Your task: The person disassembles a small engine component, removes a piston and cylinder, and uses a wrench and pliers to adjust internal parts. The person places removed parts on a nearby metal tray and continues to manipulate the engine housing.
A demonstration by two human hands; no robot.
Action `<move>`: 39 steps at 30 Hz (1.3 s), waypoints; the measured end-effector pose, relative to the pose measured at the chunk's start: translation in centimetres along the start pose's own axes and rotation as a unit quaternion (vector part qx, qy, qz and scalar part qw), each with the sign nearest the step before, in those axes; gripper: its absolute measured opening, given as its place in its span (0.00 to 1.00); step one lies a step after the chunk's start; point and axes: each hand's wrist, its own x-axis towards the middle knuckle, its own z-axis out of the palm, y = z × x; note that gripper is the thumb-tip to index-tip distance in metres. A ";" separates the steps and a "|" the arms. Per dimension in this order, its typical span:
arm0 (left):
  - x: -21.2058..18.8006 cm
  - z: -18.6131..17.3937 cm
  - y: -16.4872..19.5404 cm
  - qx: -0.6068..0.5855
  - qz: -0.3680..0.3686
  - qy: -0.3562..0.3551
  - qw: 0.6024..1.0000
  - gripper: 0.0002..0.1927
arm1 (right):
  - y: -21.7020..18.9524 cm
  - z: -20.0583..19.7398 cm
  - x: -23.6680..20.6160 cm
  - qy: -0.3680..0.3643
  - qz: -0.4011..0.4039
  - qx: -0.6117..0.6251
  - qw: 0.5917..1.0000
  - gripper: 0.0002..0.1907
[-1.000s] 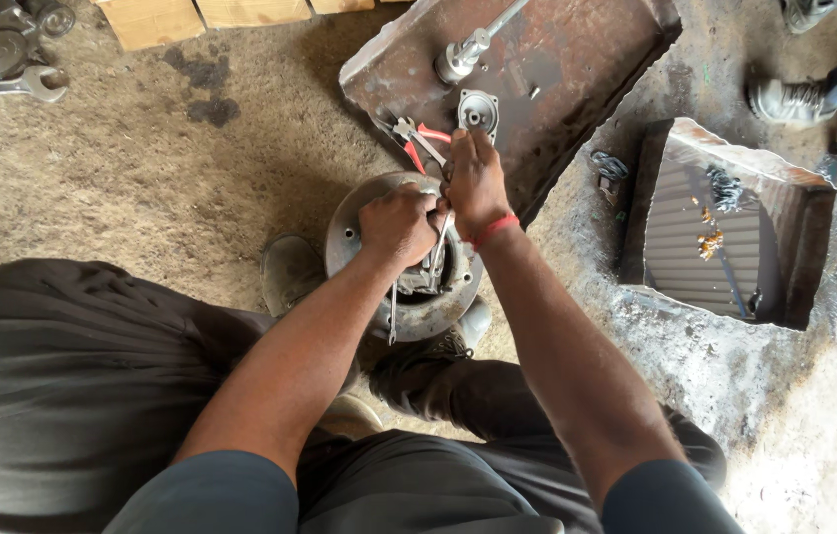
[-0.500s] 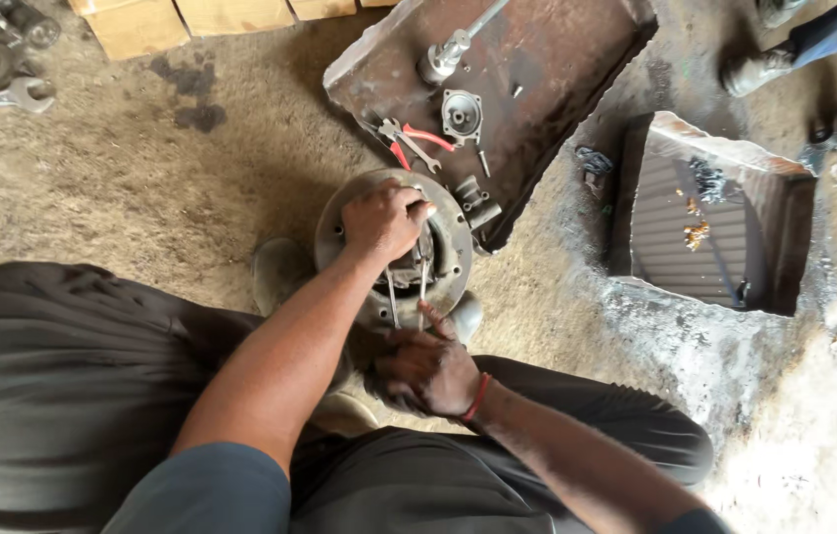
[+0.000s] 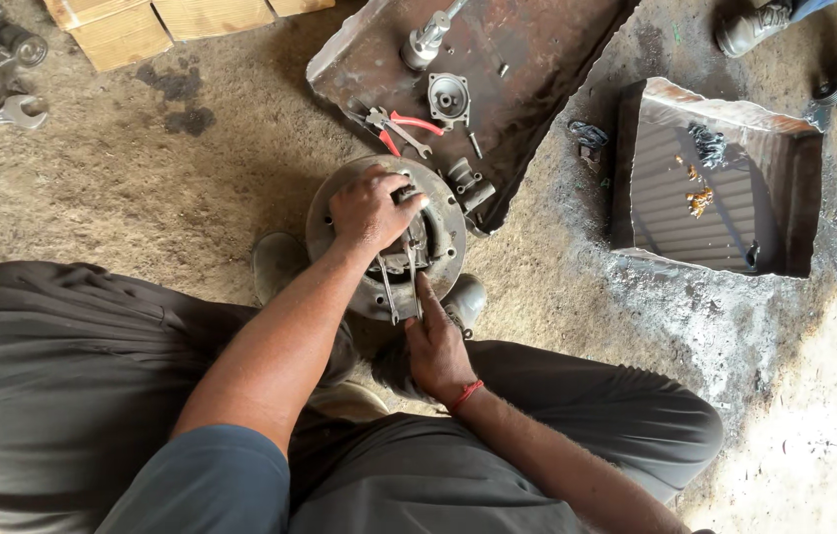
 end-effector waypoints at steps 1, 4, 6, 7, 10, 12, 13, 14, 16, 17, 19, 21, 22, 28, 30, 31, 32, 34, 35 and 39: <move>0.0 -0.1 0.1 0.003 0.003 -0.010 1.000 0.24 | -0.1 0.0 0.0 0.005 -0.014 -0.002 1.000 0.34; -0.2 -0.5 0.1 0.009 0.018 -0.040 0.999 0.31 | -0.3 0.0 -0.1 0.001 0.016 0.020 1.000 0.34; -0.3 -0.8 0.0 0.009 0.045 -0.055 0.997 0.36 | -0.5 -0.1 -0.1 -0.005 0.072 0.025 0.997 0.35; -0.5 -0.8 0.0 0.001 0.056 -0.052 0.997 0.37 | -0.5 -0.2 -0.1 -0.009 0.107 0.019 0.994 0.35; -1.0 -0.8 -0.2 -0.017 0.077 -0.050 0.996 0.39 | -0.5 -0.5 -0.2 -0.018 0.132 0.036 0.990 0.36; -1.0 -0.6 -0.3 -0.021 0.082 -0.054 0.995 0.40 | -0.4 -0.6 -0.2 -0.014 0.108 0.046 0.993 0.36; -1.1 -0.4 -0.3 -0.029 0.082 -0.050 0.995 0.38 | -0.3 -0.6 -0.2 -0.009 0.090 0.042 0.995 0.35; -1.2 -0.3 -0.4 -0.037 0.081 -0.045 0.995 0.37 | -0.2 -0.7 -0.2 -0.004 0.071 0.038 0.997 0.34; -1.1 -0.2 -0.6 -0.047 0.083 -0.036 0.995 0.35 | 0.1 -0.7 -0.1 0.002 0.037 0.049 0.998 0.34; -1.2 -0.1 -0.6 -0.049 0.084 -0.033 0.995 0.34 | 0.3 -0.6 -0.2 0.004 0.020 0.054 0.998 0.34; -1.2 0.0 -0.6 -0.055 0.091 -0.024 0.994 0.33 | 0.5 -0.7 0.0 0.001 0.075 0.061 0.995 0.33; -1.3 0.2 -0.8 -0.064 0.097 -0.013 0.993 0.31 | 0.5 -0.9 0.3 0.005 0.111 0.038 0.993 0.24; -1.4 0.2 -0.9 -0.069 0.088 -0.022 0.993 0.30 | 0.5 -1.0 0.5 0.010 0.120 0.012 0.993 0.17; -0.6 0.7 -1.5 -0.074 0.101 -0.015 0.992 0.27 | 1.7 -1.4 0.5 0.064 -0.064 -0.132 0.987 0.13; -0.9 1.1 -1.7 -0.066 0.098 -0.025 0.993 0.27 | 3.2 -2.0 1.0 0.031 -0.067 -0.202 0.977 0.13; -1.1 1.5 -1.6 -0.071 0.097 -0.029 0.992 0.27 | 4.3 -2.8 1.8 -0.011 -0.025 -0.253 0.967 0.15; -0.8 1.7 -1.8 -0.074 0.098 -0.029 0.992 0.27 | 5.3 -3.4 3.1 -0.052 0.012 -0.302 0.952 0.18; -0.9 2.0 -1.9 -0.070 0.103 -0.013 0.992 0.27 | 7.5 -4.9 5.0 0.044 -0.181 -0.293 0.938 0.18; -1.0 2.1 -1.9 -0.060 0.110 0.005 0.992 0.28 | 8.4 -4.9 6.1 0.090 -0.278 -0.281 0.914 0.20; -0.9 1.8 -2.3 -0.087 0.096 -0.013 0.991 0.27 | 12.2 -3.1 7.6 0.139 -0.066 -0.181 0.971 0.25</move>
